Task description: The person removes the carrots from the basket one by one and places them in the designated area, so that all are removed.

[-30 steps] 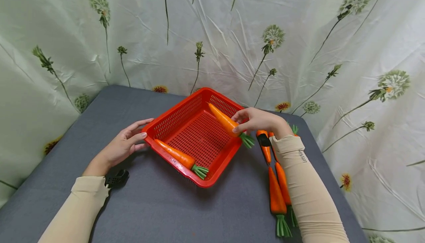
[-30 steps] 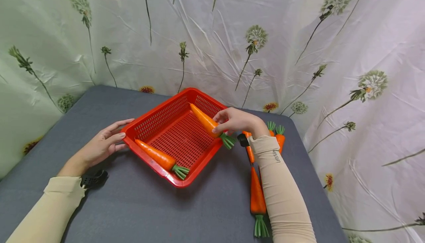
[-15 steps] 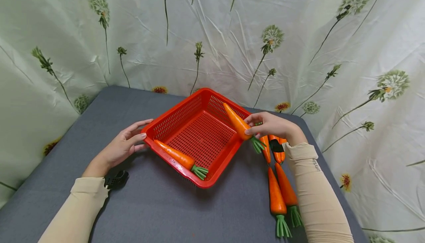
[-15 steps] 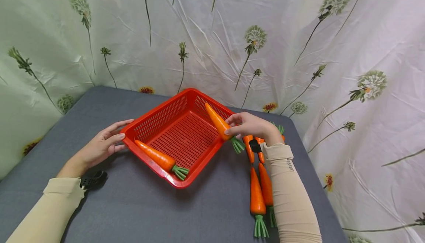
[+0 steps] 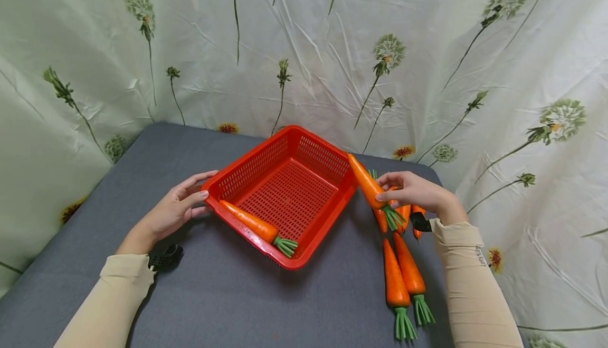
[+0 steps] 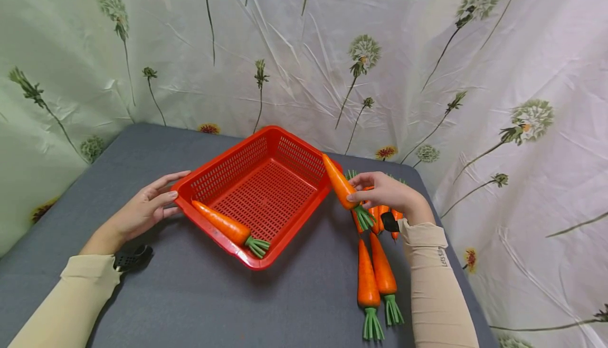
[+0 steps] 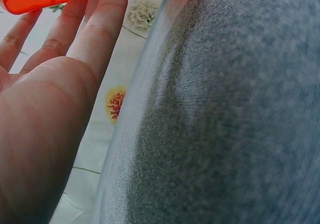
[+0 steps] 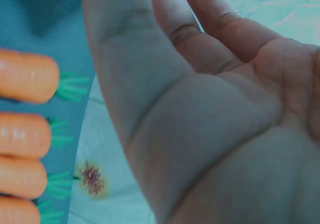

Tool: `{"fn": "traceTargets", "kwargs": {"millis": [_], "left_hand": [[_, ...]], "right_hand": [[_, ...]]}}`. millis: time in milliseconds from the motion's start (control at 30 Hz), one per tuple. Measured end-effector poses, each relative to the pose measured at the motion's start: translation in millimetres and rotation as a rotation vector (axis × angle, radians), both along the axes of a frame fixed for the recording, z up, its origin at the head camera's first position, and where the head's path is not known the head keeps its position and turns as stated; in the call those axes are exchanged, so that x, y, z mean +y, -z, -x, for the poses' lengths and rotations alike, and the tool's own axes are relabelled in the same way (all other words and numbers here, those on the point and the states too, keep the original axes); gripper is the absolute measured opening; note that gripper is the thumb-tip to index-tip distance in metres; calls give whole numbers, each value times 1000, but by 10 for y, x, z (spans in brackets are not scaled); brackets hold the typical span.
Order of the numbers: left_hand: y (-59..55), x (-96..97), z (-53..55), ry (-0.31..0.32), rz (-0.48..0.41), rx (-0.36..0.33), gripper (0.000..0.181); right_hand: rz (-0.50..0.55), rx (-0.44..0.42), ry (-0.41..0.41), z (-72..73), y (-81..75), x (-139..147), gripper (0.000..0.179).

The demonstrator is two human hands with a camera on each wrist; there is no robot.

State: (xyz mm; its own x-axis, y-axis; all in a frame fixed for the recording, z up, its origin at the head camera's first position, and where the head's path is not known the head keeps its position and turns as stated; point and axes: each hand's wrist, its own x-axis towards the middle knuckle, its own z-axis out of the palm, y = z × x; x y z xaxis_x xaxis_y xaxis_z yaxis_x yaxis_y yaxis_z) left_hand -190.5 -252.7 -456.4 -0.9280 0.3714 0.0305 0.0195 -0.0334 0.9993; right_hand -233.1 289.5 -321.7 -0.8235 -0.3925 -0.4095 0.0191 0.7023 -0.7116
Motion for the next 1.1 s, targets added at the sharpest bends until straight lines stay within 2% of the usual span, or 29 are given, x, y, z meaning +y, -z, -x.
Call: {"fn": "traceTargets", "kwargs": {"millis": [300,533,800,1100], "left_hand": [[-2,-20,1,-3,-5,5,56],[6,-14,8,14,-17,2,56],[14,-5,6,5,0,2,56],[23,-5,6,-4,10,6,56]], "right_hand": [[47,4,55,-269,61,308,50],[52,0,110,-507,173,571,53],[81,-11,138,-672,333,778,60],[68,-41,198,-855,501,907,59]]}}
